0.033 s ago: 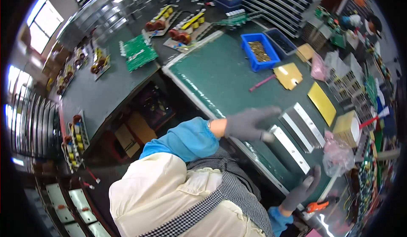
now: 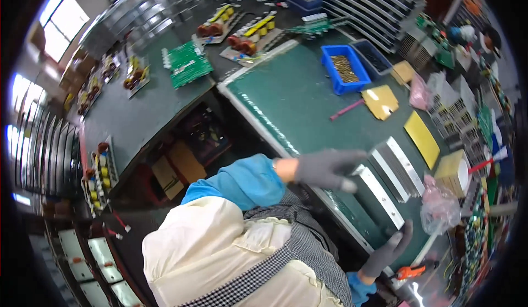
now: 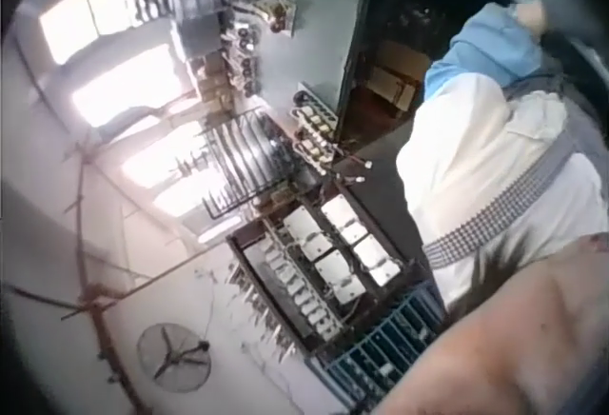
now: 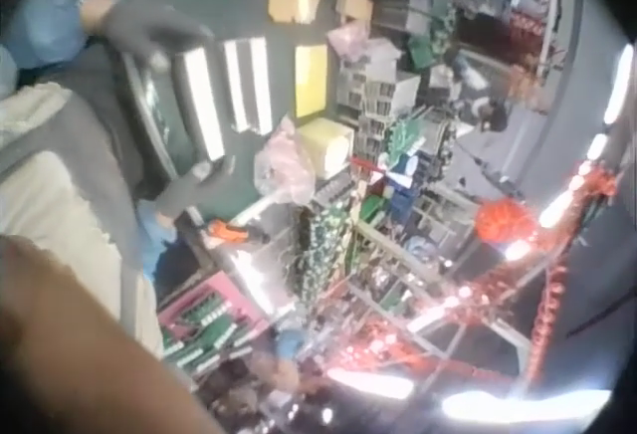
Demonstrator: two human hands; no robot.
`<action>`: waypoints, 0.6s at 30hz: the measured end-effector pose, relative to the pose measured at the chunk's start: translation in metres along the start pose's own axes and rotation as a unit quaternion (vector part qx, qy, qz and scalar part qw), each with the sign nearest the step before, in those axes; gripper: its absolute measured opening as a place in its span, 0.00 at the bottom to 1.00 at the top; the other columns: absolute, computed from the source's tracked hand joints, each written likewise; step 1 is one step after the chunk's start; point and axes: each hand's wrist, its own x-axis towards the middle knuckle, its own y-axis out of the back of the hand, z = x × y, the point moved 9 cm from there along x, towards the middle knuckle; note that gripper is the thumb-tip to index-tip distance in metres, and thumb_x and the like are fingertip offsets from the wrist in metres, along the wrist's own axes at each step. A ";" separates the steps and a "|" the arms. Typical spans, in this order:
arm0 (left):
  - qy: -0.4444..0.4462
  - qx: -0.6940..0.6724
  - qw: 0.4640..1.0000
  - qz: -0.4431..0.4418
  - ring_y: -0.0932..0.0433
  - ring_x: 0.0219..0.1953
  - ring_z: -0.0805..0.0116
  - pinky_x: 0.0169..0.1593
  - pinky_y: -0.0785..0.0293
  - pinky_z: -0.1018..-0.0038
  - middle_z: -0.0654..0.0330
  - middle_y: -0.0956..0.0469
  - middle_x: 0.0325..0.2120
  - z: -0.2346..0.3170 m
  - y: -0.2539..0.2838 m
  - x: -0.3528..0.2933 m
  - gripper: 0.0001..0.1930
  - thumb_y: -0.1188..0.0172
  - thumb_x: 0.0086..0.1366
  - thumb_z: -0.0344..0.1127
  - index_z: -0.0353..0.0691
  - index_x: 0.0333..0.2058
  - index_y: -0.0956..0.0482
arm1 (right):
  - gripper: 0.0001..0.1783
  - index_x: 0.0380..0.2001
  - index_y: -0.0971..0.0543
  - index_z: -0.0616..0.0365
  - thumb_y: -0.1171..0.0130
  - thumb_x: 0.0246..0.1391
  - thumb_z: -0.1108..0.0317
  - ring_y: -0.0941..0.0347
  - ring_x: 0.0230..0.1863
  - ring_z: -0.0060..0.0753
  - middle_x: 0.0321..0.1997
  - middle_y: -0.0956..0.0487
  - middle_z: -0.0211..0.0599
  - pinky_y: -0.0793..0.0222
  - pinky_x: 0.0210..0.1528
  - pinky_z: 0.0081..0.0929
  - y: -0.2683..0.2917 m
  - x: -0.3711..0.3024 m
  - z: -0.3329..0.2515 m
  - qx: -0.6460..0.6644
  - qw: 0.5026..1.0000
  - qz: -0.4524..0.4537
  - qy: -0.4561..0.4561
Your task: Assembling electronic components and circuit boards onto a large heatsink using an electric screwdriver and thermal paste.
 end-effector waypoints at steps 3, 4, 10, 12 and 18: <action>0.003 0.045 0.999 -0.001 0.25 0.57 0.48 0.59 0.28 0.62 0.45 0.34 0.64 0.009 -0.022 -0.022 0.36 0.34 0.62 0.37 0.36 0.66 0.39 | 0.31 0.66 0.38 0.69 0.46 0.66 0.61 0.33 0.61 0.40 0.63 0.31 0.48 0.36 0.62 0.34 -0.018 -0.013 0.001 -0.043 0.999 -0.027 -0.017; -0.012 0.053 0.998 0.045 0.23 0.53 0.45 0.56 0.25 0.62 0.47 0.32 0.63 0.012 -0.022 -0.024 0.31 0.37 0.63 0.35 0.35 0.62 0.35 | 0.32 0.65 0.37 0.70 0.43 0.64 0.62 0.32 0.58 0.39 0.61 0.30 0.49 0.35 0.61 0.34 -0.020 -0.011 -0.003 -0.057 0.998 -0.015 0.007; -0.026 0.003 0.990 0.140 0.22 0.47 0.44 0.50 0.24 0.58 0.48 0.24 0.51 0.005 -0.024 -0.018 0.26 0.36 0.59 0.34 0.38 0.56 0.30 | 0.32 0.63 0.34 0.70 0.45 0.66 0.56 0.29 0.51 0.38 0.55 0.26 0.48 0.32 0.54 0.33 -0.017 0.006 0.002 -0.076 0.997 -0.016 -0.008; -0.037 0.009 0.989 0.142 0.21 0.47 0.45 0.50 0.24 0.59 0.48 0.24 0.51 0.011 -0.004 -0.018 0.26 0.35 0.58 0.35 0.38 0.55 0.29 | 0.32 0.63 0.34 0.70 0.46 0.67 0.54 0.29 0.50 0.37 0.54 0.26 0.47 0.31 0.53 0.32 -0.011 0.005 0.003 -0.084 0.996 -0.016 0.013; -0.034 0.257 0.883 0.391 0.18 0.44 0.60 0.48 0.23 0.67 0.53 0.17 0.41 0.008 0.250 0.003 0.21 0.33 0.58 0.35 0.41 0.51 0.22 | 0.21 0.57 0.28 0.65 0.58 0.73 0.59 0.31 0.44 0.27 0.49 0.25 0.38 0.33 0.47 0.25 0.028 -0.008 0.013 0.001 0.987 0.157 0.026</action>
